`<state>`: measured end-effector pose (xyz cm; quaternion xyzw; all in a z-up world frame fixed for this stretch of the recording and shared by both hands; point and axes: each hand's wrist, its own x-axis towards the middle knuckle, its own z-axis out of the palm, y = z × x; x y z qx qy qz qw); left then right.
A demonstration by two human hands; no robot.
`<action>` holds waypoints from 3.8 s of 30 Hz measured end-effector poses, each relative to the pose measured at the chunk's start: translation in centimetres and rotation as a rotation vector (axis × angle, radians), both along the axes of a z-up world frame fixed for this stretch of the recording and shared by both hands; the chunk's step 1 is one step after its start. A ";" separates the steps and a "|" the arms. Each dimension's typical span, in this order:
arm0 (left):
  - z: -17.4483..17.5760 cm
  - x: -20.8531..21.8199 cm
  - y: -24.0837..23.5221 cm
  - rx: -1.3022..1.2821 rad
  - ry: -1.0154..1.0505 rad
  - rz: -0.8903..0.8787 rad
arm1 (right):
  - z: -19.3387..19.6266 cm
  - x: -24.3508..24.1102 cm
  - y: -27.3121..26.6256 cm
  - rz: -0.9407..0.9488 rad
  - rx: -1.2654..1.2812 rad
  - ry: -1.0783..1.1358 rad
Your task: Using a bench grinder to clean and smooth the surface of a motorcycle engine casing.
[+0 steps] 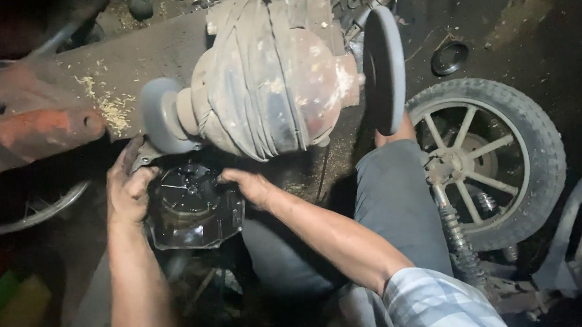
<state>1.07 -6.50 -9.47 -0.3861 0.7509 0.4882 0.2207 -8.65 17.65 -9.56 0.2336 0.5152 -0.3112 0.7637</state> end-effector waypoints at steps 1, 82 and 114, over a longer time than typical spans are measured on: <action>0.0 0.0 0.0 -0.008 -0.005 -0.004 | -0.7 0.9 -0.1 -0.029 0.017 -0.016; -1.3 -2.9 1.5 -0.055 -0.252 -0.054 | -5.3 7.3 3.3 -0.192 -0.019 0.193; -1.3 -1.4 3.0 -0.043 -0.143 -0.024 | -10.2 12.1 8.2 0.118 -0.377 0.815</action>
